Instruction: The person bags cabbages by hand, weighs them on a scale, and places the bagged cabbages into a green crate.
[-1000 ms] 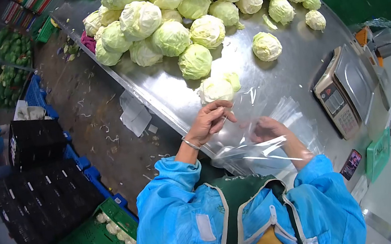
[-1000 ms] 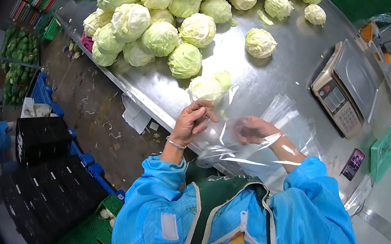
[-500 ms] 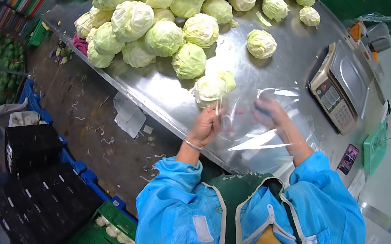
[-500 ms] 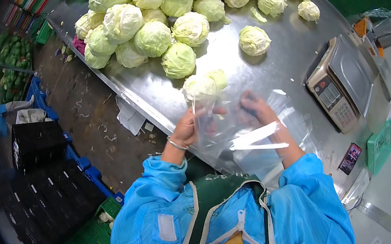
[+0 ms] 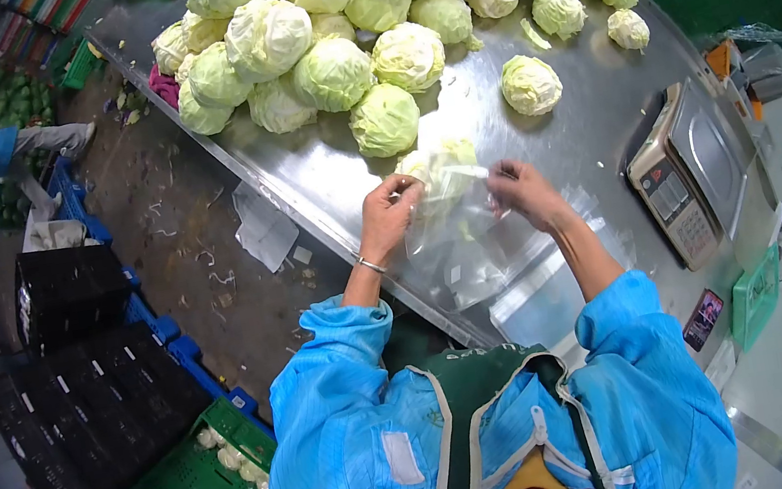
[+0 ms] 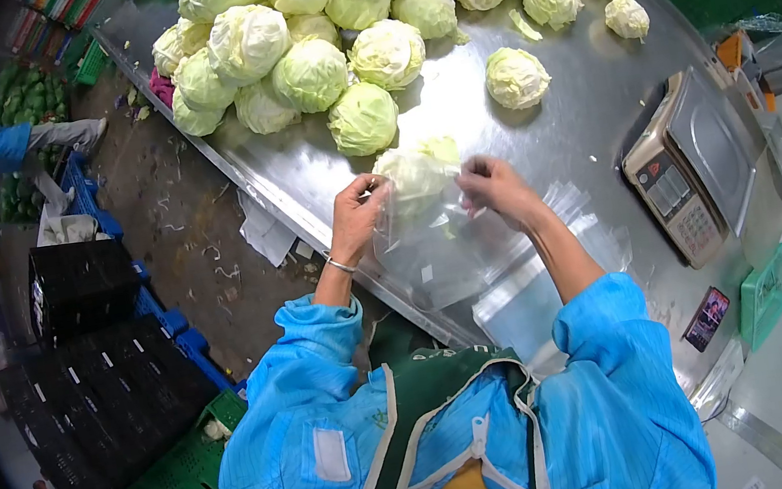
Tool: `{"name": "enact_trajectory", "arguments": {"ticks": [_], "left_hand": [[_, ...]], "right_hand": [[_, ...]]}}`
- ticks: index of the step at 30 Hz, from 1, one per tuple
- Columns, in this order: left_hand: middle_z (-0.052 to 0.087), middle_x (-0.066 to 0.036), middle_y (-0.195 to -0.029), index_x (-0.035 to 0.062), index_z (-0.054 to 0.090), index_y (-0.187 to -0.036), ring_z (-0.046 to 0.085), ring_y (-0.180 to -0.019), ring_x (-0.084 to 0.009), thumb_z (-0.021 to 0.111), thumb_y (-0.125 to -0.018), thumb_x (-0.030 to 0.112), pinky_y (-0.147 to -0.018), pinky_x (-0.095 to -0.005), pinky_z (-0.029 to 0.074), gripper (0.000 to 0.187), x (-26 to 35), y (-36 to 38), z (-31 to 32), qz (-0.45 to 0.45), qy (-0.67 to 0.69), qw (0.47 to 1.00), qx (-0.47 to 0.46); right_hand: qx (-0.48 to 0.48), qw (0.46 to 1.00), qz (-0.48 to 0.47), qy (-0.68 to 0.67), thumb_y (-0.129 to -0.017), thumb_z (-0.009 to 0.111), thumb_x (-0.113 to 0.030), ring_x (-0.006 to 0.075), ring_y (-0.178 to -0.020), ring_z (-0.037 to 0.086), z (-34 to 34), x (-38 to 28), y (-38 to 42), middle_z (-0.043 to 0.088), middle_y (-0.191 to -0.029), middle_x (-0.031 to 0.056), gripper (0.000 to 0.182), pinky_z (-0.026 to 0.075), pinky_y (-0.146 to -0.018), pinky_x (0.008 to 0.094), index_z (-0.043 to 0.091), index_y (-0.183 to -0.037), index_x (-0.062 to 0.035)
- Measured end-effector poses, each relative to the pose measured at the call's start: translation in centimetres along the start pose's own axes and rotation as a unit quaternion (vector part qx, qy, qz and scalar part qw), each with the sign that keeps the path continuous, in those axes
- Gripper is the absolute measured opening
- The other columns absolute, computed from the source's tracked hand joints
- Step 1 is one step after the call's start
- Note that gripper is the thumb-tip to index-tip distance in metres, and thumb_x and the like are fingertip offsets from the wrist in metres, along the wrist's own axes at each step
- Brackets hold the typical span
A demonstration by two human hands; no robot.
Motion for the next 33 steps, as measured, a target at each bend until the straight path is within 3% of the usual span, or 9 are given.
{"name": "enact_trajectory", "arguments": {"ticks": [3, 7, 8, 14, 18, 22, 28, 31, 33], "left_hand": [[0.055, 0.003, -0.070, 0.0016, 0.063, -0.089, 0.048, -0.060, -0.0041, 0.062, -0.084, 0.012, -0.050, -0.0192, 0.040, 0.012, 0.0, -1.3, -0.6, -0.062, 0.034, 0.994, 0.089], [0.055, 0.003, -0.073, 0.0066, 0.061, -0.089, 0.045, -0.058, -0.0038, 0.063, -0.085, 0.018, -0.046, -0.0193, 0.037, 0.012, -6.5, -3.9, -3.1, 0.058, -0.110, 0.959, 0.253], [0.058, -0.002, -0.079, 0.0024, 0.060, -0.093, 0.050, -0.067, -0.0082, 0.063, -0.084, 0.019, -0.061, -0.0225, 0.042, 0.019, -6.9, -3.2, -2.5, -0.069, 0.027, 0.975, 0.207], [0.056, 0.002, -0.080, 0.0034, 0.059, -0.096, 0.047, -0.071, -0.0054, 0.059, -0.090, 0.020, -0.062, -0.0206, 0.041, 0.018, -5.4, -2.5, 0.6, 0.023, 0.119, 0.959, 0.256], [0.060, -0.003, -0.094, 0.0009, 0.058, -0.101, 0.054, -0.086, -0.0106, 0.053, -0.092, 0.012, -0.078, -0.0235, 0.043, 0.015, -4.3, -1.0, 2.4, 0.182, -0.104, 0.940, 0.268], [0.060, -0.005, -0.102, 0.0020, 0.058, -0.102, 0.054, -0.095, -0.0117, 0.051, -0.093, 0.009, -0.085, -0.0241, 0.043, 0.014, -4.6, 0.3, 2.8, 0.118, 0.119, 0.959, 0.230], [0.057, -0.010, -0.112, -0.0002, 0.058, -0.097, 0.054, -0.099, -0.0134, 0.051, -0.091, 0.005, -0.087, -0.0239, 0.043, 0.011, 4.4, 1.4, 3.1, 0.214, 0.230, 0.942, 0.123], [0.055, -0.010, -0.114, -0.0004, 0.059, -0.095, 0.055, -0.095, -0.0130, 0.053, -0.090, 0.007, -0.081, -0.0231, 0.045, 0.011, 12.8, 4.0, 3.3, 0.356, 0.073, 0.930, 0.062], [0.059, -0.008, -0.106, 0.0009, 0.060, -0.094, 0.057, -0.087, -0.0121, 0.054, -0.090, 0.010, -0.073, -0.0231, 0.047, 0.011, 12.8, 1.8, 2.5, 0.281, 0.071, 0.952, 0.096]], "right_hand": [[0.080, 0.989, -0.054, 0.115, -0.082, 0.061, -0.020, 0.0101, -0.069, 0.053, 0.2, -2.4, -3.1, 0.057, -0.078, 0.0050, 0.023, 0.046, -0.058, 0.0268, 0.055, -0.092, -0.0011], [0.118, 0.957, -0.176, 0.198, -0.084, 0.058, -0.020, 0.0125, -0.070, 0.051, 0.1, 0.6, -7.6, 0.055, -0.078, 0.0061, 0.022, 0.044, -0.061, 0.0270, 0.052, -0.092, 0.0004], [0.126, 0.949, -0.199, 0.209, -0.085, 0.057, -0.017, 0.0109, -0.068, 0.049, 0.1, 1.8, -8.2, 0.054, -0.077, 0.0047, 0.019, 0.043, -0.060, 0.0262, 0.051, -0.090, 0.0003], [0.189, 0.938, -0.261, 0.127, -0.087, 0.054, -0.014, 0.0116, -0.074, 0.046, 1.4, 1.6, -6.6, 0.052, -0.080, 0.0054, 0.017, 0.041, -0.067, 0.0276, 0.050, -0.093, 0.0011], [0.225, 0.902, -0.337, 0.150, -0.088, 0.053, -0.013, 0.0148, -0.075, 0.050, 0.5, 2.9, -5.3, 0.054, -0.081, 0.0075, 0.015, 0.043, -0.070, 0.0292, 0.048, -0.091, 0.0014], [0.255, 0.935, -0.239, 0.052, -0.089, 0.053, -0.012, 0.0119, -0.075, 0.050, 0.6, 3.3, -2.5, 0.054, -0.078, 0.0052, 0.013, 0.042, -0.068, 0.0269, 0.046, -0.087, -0.0009], [0.248, 0.897, -0.364, 0.030, -0.092, 0.049, -0.009, 0.0086, -0.074, 0.050, 3.0, -3.1, 3.4, 0.056, -0.079, 0.0048, 0.008, 0.043, -0.069, 0.0239, 0.047, -0.088, -0.0032], [0.184, 0.904, -0.382, -0.057, -0.092, 0.050, -0.009, 0.0094, -0.071, 0.051, 4.2, -8.9, 7.0, 0.057, -0.078, 0.0060, 0.007, 0.045, -0.066, 0.0237, 0.048, -0.089, -0.0038], [0.120, 0.921, -0.341, -0.143, -0.091, 0.052, -0.010, 0.0100, -0.067, 0.052, 4.1, -9.0, 6.7, 0.058, -0.078, 0.0070, 0.007, 0.044, -0.063, 0.0229, 0.048, -0.090, -0.0043]]}}
Point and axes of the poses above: each hand's wrist, its own y-axis away from the middle knuckle, its own z-axis out of the palm, x = y × z, the point moved 5 cm from there along -y, towards the middle knuckle
